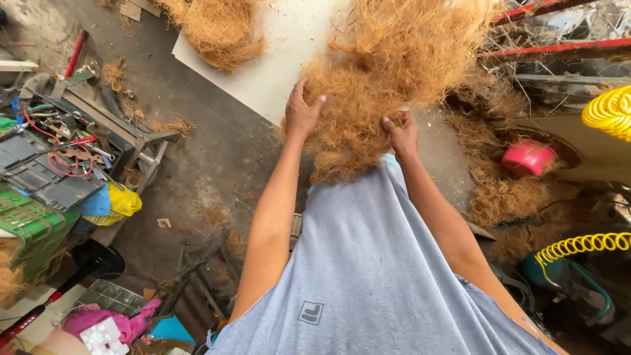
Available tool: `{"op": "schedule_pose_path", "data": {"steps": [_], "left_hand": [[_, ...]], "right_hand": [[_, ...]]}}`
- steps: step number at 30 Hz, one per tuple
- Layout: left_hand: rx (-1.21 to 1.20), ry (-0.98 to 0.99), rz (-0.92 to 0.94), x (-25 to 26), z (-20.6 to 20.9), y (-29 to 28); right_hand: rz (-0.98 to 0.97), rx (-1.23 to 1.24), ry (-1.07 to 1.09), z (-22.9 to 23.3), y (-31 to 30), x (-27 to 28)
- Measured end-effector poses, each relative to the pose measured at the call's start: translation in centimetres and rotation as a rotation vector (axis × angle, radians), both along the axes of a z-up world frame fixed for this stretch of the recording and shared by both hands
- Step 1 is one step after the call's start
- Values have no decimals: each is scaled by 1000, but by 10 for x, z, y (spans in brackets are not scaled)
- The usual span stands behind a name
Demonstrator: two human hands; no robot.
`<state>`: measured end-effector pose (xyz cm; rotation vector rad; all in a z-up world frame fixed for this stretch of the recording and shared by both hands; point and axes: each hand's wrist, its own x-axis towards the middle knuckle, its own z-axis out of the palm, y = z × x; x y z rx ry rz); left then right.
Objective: The person takes a clump of coconut fiber from a green basket and places it on a white board. They repeatedly pull, separate, and fluff the fiber by hand, working it into a larger pile on the board.
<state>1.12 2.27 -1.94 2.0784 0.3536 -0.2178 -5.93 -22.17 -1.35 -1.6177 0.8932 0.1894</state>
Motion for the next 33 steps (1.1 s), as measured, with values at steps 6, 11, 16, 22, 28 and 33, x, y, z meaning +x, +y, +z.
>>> {"op": "schedule_pose_path", "data": {"steps": [6, 11, 16, 22, 28, 33], "left_hand": [[-191, 81, 48, 15, -29, -13], [-119, 108, -33, 26, -46, 2], [105, -20, 232, 52, 15, 77], [217, -241, 530, 99, -20, 137], [249, 89, 530, 122, -40, 141], [252, -47, 394, 89, -14, 123]], "right_hand": [[137, -95, 62, -59, -5, -4], [106, 83, 49, -15, -21, -5], [246, -87, -48, 21, -81, -13], [349, -367, -63, 119, -70, 37], [728, -470, -178, 150, 3, 110], [929, -496, -377, 94, 76, 195]]}}
